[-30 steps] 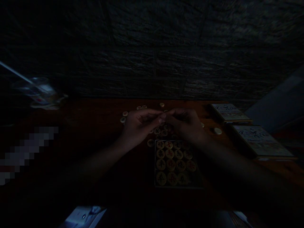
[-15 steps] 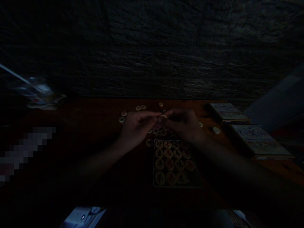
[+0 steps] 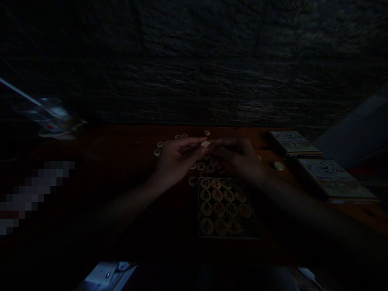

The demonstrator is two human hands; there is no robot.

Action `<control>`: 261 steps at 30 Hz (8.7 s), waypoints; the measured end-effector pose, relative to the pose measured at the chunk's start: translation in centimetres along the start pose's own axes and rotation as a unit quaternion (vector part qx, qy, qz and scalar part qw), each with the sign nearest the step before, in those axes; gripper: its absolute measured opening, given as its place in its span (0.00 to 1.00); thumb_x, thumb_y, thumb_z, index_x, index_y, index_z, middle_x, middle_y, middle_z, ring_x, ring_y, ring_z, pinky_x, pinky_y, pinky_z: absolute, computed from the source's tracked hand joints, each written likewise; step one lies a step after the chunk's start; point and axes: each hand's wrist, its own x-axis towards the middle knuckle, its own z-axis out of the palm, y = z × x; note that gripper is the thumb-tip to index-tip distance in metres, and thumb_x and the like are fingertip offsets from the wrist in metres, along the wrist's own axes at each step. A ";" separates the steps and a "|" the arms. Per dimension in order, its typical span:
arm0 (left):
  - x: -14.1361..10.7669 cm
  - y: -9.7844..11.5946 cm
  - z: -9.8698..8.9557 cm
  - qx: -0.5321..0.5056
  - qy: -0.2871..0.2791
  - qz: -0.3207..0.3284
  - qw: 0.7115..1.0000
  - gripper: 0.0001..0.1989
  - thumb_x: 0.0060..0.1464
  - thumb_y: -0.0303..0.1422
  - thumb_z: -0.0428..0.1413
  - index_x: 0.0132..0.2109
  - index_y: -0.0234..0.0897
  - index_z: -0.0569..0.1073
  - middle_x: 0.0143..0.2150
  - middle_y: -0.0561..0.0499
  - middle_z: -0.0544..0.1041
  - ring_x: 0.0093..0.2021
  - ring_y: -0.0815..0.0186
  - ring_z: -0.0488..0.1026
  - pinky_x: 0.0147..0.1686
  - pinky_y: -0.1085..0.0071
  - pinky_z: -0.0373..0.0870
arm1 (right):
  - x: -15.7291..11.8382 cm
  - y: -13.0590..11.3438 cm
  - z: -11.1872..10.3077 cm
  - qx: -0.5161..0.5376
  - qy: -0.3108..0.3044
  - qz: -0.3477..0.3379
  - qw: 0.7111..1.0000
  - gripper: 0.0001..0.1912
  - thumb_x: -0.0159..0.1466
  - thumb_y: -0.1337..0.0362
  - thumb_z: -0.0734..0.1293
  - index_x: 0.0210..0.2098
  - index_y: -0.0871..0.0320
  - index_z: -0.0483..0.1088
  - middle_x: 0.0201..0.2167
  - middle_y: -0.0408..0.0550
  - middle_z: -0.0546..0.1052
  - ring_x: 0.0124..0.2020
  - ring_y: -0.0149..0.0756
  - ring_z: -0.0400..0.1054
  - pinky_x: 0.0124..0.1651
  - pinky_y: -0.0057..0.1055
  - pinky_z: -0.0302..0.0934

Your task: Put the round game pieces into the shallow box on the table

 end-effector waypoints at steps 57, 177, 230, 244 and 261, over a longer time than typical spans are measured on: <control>-0.3 0.5 0.1 0.083 -0.036 0.037 0.995 0.13 0.56 0.33 0.66 0.49 0.38 0.82 0.44 0.46 0.86 0.43 0.61 0.84 0.42 0.69 0.81 | 0.5 1.1 -0.3 -0.003 -0.017 -0.019 1.000 0.18 0.59 0.48 0.77 0.35 0.58 0.81 0.23 0.42 0.77 0.20 0.27 0.68 0.22 0.24 0.64; 0.0 0.2 -0.1 -0.011 0.007 -0.025 1.000 0.14 0.59 0.39 0.65 0.49 0.37 0.82 0.43 0.45 0.86 0.36 0.64 0.82 0.35 0.71 0.78 | 0.3 0.8 -0.2 0.080 -0.028 -0.019 0.996 0.15 0.58 0.55 0.78 0.42 0.54 0.84 0.32 0.46 0.84 0.22 0.27 0.70 0.25 0.24 0.66; 0.7 1.1 0.0 -0.183 0.074 -0.164 0.967 0.14 0.54 0.40 0.61 0.37 0.32 0.81 0.32 0.45 0.82 0.27 0.66 0.77 0.26 0.72 0.72 | 0.7 0.5 -1.1 0.205 -0.105 0.020 0.973 0.18 0.56 0.64 0.80 0.46 0.51 0.80 0.29 0.38 0.79 0.22 0.25 0.71 0.23 0.21 0.67; 0.6 1.0 -0.1 -0.170 0.047 -0.162 0.971 0.12 0.56 0.39 0.60 0.39 0.34 0.81 0.33 0.47 0.82 0.28 0.67 0.77 0.27 0.72 0.71 | 0.6 -0.1 -1.5 0.037 -0.062 -0.047 0.996 0.15 0.56 0.62 0.80 0.43 0.55 0.81 0.30 0.42 0.82 0.24 0.28 0.72 0.28 0.27 0.70; -2.0 3.0 2.2 -0.124 -0.113 -0.167 0.972 0.10 0.49 0.32 0.70 0.39 0.35 0.83 0.35 0.48 0.85 0.32 0.68 0.80 0.36 0.71 0.76 | -7.2 -4.3 -2.1 -0.412 -0.003 -0.161 0.897 0.12 0.65 0.65 0.73 0.48 0.58 0.81 0.32 0.46 0.83 0.26 0.32 0.75 0.30 0.28 0.66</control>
